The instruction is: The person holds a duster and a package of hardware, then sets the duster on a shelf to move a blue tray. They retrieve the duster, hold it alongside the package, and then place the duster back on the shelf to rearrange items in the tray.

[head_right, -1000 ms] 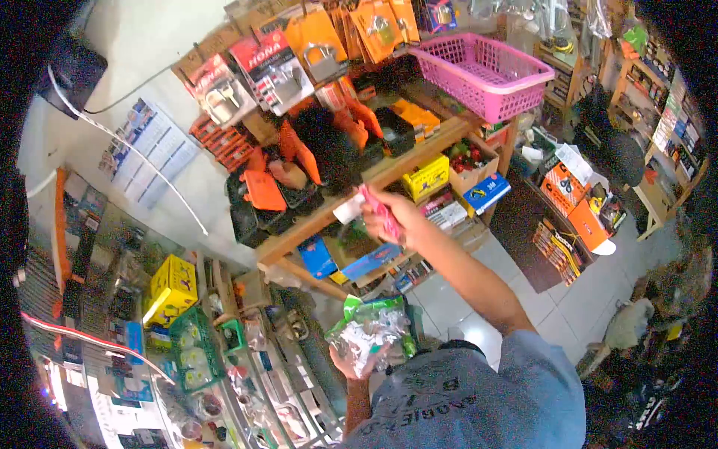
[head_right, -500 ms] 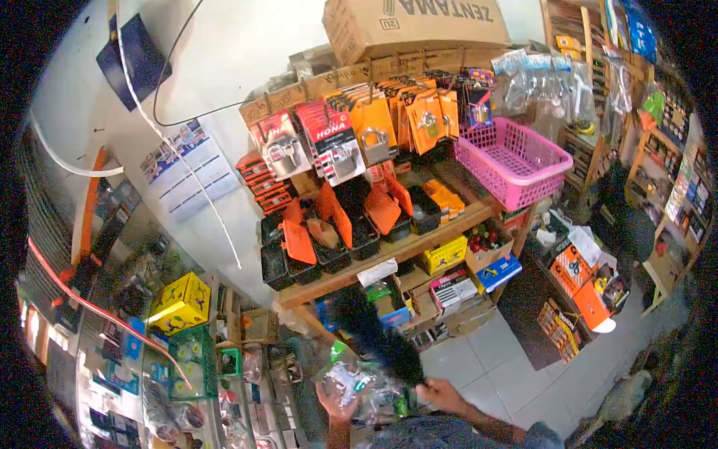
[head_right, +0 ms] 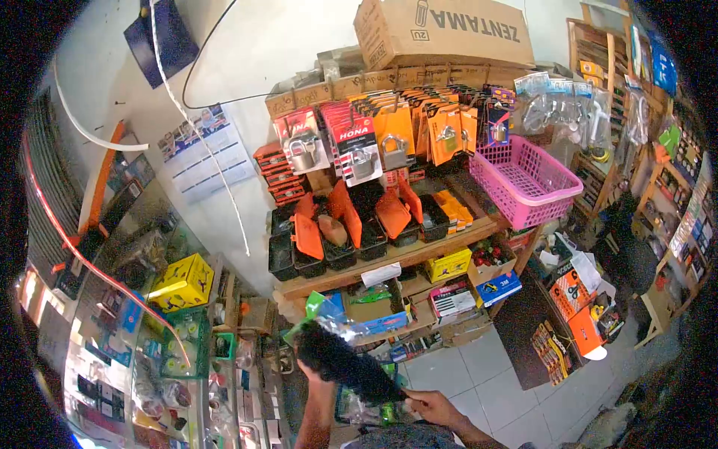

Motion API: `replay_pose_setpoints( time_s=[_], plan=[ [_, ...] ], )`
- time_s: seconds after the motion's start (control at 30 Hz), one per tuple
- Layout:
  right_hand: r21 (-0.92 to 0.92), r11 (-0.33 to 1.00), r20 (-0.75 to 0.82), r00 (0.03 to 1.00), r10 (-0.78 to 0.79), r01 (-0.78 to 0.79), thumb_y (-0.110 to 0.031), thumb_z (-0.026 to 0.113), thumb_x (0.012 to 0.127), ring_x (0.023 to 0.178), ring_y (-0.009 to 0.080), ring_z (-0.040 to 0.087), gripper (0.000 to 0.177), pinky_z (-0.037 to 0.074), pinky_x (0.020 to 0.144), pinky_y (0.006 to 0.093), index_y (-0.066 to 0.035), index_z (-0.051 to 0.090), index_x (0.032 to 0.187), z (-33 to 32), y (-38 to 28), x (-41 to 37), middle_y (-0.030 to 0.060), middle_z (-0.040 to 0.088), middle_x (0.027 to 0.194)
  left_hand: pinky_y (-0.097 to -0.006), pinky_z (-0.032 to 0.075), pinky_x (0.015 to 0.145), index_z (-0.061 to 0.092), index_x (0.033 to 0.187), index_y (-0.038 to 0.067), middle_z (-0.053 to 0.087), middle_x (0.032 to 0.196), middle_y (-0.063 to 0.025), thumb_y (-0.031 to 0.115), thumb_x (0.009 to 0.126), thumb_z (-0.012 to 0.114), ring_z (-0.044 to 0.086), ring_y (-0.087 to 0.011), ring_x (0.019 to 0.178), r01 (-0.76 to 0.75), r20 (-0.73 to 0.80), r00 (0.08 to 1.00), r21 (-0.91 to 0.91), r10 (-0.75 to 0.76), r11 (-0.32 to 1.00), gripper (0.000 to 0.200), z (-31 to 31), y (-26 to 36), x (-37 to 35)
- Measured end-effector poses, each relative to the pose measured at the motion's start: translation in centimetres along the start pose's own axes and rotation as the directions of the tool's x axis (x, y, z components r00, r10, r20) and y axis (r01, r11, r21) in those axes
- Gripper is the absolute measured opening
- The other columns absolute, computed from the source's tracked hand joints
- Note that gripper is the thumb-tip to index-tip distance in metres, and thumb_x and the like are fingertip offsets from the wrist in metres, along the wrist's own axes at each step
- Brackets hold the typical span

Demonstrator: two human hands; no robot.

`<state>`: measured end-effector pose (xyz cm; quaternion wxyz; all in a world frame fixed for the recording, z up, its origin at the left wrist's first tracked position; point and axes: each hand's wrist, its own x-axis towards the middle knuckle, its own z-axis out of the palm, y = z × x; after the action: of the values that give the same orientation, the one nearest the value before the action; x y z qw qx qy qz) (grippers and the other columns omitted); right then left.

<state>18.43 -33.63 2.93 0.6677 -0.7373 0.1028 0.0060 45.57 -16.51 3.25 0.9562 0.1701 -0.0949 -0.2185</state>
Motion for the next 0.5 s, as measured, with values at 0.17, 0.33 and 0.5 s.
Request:
replay_pose_setpoints(
  time_s=[0.17,0.33,0.5],
  plan=[
    [0.072,0.997,-0.053,0.999,0.001,0.003,-0.019,0.058,0.093,0.069,0.0064,0.052,0.037,0.045,0.063,0.0232,-0.001,0.054,0.125,-0.9,-1.2,0.3,0.0013,0.059,0.075,-0.0447,0.048,0.083,0.056,0.116,0.014,0.062,0.111,-0.0071,0.056,0.087,0.045,0.059,-0.0253,0.098,0.101,0.007,0.995,-0.227,-0.102,0.969,0.052,2.5,1.9,-0.5],
    [-0.064,0.995,-0.056,0.995,-0.079,0.075,-0.014,0.059,0.092,0.066,0.0056,0.05,0.018,0.042,0.06,0.0222,0.003,0.064,0.095,-1.1,-2.8,0.1,-0.0012,0.057,0.07,-0.0513,0.039,0.093,0.056,0.12,0.011,0.058,0.116,-0.01,0.057,0.085,0.047,0.057,-0.0291,0.101,-0.124,-0.255,0.956,0.105,0.147,0.987,0.058,5.8,3.5,0.2],
    [-0.032,0.998,-0.011,0.998,-0.062,0.061,-0.016,0.062,0.09,0.065,0.0058,0.049,0.026,0.043,0.059,0.0229,0.002,0.063,0.109,-2.3,-3.6,0.0,0.0015,0.06,0.07,-0.0566,0.039,0.094,0.048,0.128,0.015,0.051,0.128,-0.0102,0.062,0.081,0.051,0.052,-0.0321,0.112,-0.146,-0.347,0.933,-0.119,0.096,0.982,0.066,9.4,4.8,0.1]
  ],
)
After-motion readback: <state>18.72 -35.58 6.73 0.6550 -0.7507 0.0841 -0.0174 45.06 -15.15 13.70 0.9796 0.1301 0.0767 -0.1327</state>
